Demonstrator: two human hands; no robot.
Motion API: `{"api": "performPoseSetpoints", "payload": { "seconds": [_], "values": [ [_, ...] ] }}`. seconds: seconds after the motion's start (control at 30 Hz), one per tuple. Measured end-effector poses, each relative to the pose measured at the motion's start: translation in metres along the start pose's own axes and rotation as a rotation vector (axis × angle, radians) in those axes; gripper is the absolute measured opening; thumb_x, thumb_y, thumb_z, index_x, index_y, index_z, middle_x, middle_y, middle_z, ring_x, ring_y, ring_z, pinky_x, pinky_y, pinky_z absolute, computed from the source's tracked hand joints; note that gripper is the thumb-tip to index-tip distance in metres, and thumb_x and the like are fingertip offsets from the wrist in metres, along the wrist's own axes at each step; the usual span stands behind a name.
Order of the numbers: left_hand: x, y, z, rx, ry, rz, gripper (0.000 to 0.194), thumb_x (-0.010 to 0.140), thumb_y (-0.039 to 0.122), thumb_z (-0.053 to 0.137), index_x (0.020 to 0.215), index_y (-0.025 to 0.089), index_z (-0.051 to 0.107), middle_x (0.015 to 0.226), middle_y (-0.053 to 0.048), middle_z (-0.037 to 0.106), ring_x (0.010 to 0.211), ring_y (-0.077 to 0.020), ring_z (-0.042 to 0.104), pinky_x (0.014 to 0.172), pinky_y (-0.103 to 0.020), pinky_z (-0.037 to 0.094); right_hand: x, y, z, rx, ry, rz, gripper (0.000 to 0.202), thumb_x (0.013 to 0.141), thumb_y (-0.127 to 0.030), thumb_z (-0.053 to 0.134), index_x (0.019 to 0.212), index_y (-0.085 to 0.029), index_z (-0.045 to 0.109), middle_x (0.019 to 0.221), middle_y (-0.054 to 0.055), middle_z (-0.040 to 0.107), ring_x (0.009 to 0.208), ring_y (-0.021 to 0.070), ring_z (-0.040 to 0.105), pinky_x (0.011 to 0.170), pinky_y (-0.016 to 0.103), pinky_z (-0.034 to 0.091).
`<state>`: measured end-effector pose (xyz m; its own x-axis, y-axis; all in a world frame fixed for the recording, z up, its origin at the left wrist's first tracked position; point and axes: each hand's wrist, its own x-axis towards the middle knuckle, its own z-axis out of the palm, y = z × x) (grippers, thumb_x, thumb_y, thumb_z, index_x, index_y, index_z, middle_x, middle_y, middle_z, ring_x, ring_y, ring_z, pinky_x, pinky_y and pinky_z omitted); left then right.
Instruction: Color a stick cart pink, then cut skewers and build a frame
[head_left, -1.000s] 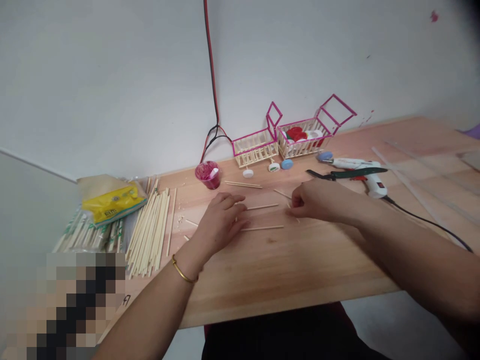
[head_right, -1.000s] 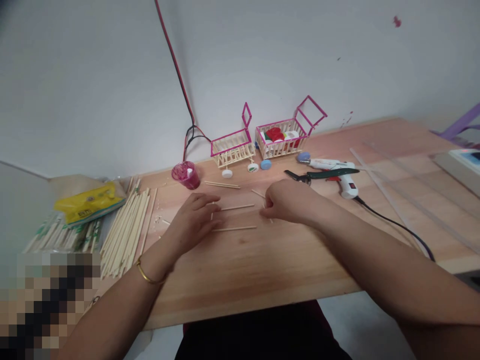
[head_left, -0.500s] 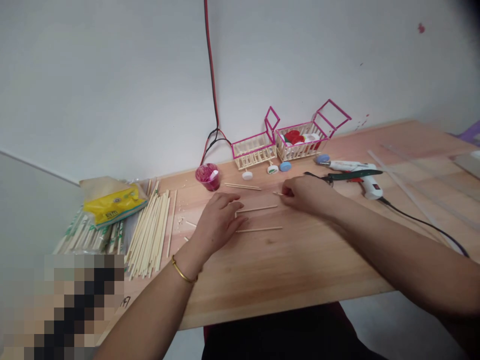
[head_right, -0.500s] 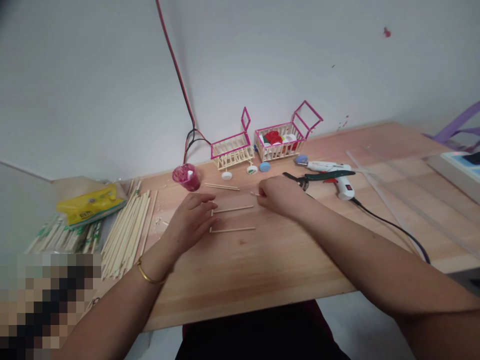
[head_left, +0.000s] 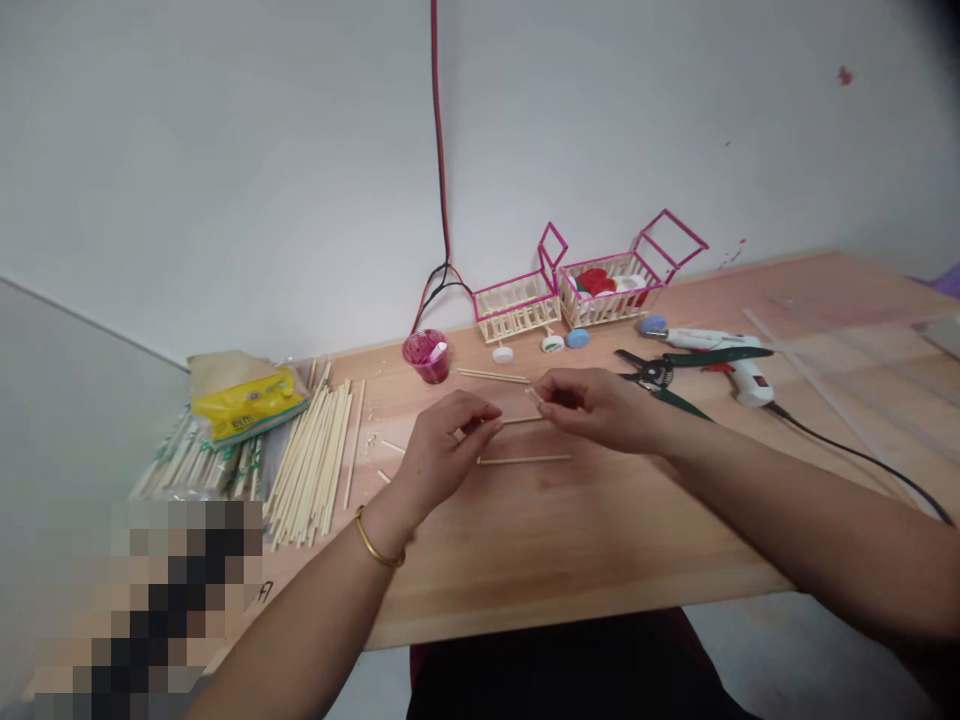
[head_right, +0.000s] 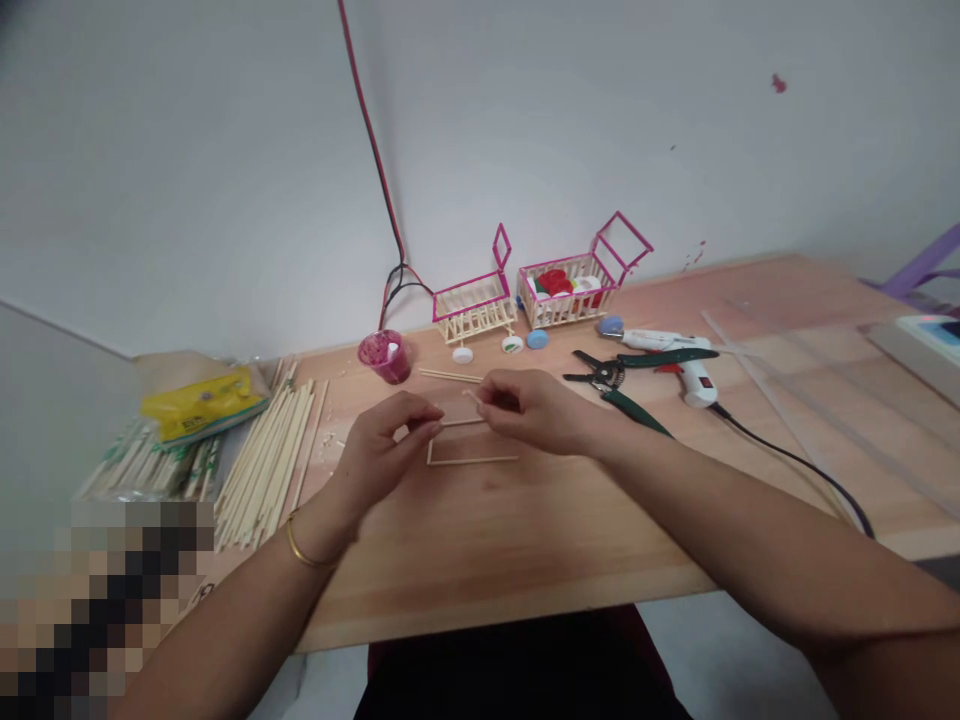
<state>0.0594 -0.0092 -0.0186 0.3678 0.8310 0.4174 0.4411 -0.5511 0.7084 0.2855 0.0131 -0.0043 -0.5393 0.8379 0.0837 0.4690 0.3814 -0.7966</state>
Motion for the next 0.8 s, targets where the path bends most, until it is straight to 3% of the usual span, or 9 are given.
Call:
{"api": "performPoseSetpoints", "payload": {
  "seconds": [0.1, 0.23, 0.37, 0.5, 0.63, 0.8],
  "values": [
    [-0.002, 0.009, 0.003, -0.194, -0.047, -0.126, 0.015, 0.081, 0.03, 0.064, 0.088, 0.016, 0.066, 0.083, -0.005, 0.065, 0.074, -0.0128, 0.058, 0.067, -0.026, 0.046, -0.005, -0.012, 0.015, 0.196, -0.075, -0.038, 0.017, 0.084, -0.033, 0.051, 0.079, -0.017, 0.052, 0.068, -0.003, 0.049, 0.06, 0.0092, 0.042, 0.056, 0.022, 0.035],
    [-0.004, 0.016, 0.003, -0.373, -0.041, -0.204, 0.016, 0.078, 0.032, 0.067, 0.083, 0.016, 0.066, 0.08, -0.004, 0.063, 0.075, -0.0135, 0.057, 0.07, -0.027, 0.046, -0.008, -0.021, 0.028, 0.305, -0.068, -0.033, 0.018, 0.083, -0.034, 0.054, 0.078, -0.017, 0.052, 0.068, -0.003, 0.047, 0.059, 0.0084, 0.041, 0.054, 0.022, 0.034],
    [0.0, 0.028, -0.001, -0.473, -0.015, -0.244, 0.016, 0.076, 0.03, 0.069, 0.076, 0.015, 0.064, 0.074, -0.002, 0.061, 0.07, -0.0118, 0.055, 0.067, -0.025, 0.044, -0.008, -0.026, 0.032, 0.427, -0.06, -0.038, 0.021, 0.084, -0.037, 0.057, 0.08, -0.017, 0.051, 0.066, -0.004, 0.047, 0.058, 0.0075, 0.04, 0.051, 0.021, 0.033],
    [0.007, 0.041, -0.006, -0.46, -0.032, -0.245, 0.015, 0.076, 0.029, 0.067, 0.074, 0.015, 0.064, 0.071, -0.001, 0.061, 0.067, -0.011, 0.054, 0.065, -0.024, 0.043, -0.007, -0.027, 0.037, 0.516, -0.02, -0.086, 0.02, 0.082, -0.035, 0.06, 0.084, -0.019, 0.049, 0.071, -0.003, 0.052, 0.063, 0.0092, 0.049, 0.056, 0.023, 0.043],
    [0.009, 0.036, -0.019, -0.361, 0.011, -0.261, 0.019, 0.079, 0.034, 0.062, 0.074, 0.015, 0.062, 0.068, 0.0, 0.059, 0.064, -0.0109, 0.052, 0.062, -0.024, 0.041, -0.008, -0.028, 0.04, 0.366, 0.026, -0.139, 0.019, 0.083, -0.028, 0.058, 0.096, -0.02, 0.047, 0.08, 0.0, 0.058, 0.067, 0.0108, 0.054, 0.06, 0.025, 0.046],
    [0.0, -0.002, -0.036, -0.039, 0.153, -0.25, 0.017, 0.08, 0.032, 0.06, 0.073, 0.016, 0.062, 0.066, 0.001, 0.058, 0.063, -0.0108, 0.049, 0.061, -0.023, 0.036, -0.011, -0.038, 0.032, -0.074, -0.012, -0.233, 0.023, 0.085, -0.023, 0.051, 0.108, -0.019, 0.05, 0.089, 0.005, 0.064, 0.074, 0.0136, 0.057, 0.068, 0.029, 0.047]
  ]
}}
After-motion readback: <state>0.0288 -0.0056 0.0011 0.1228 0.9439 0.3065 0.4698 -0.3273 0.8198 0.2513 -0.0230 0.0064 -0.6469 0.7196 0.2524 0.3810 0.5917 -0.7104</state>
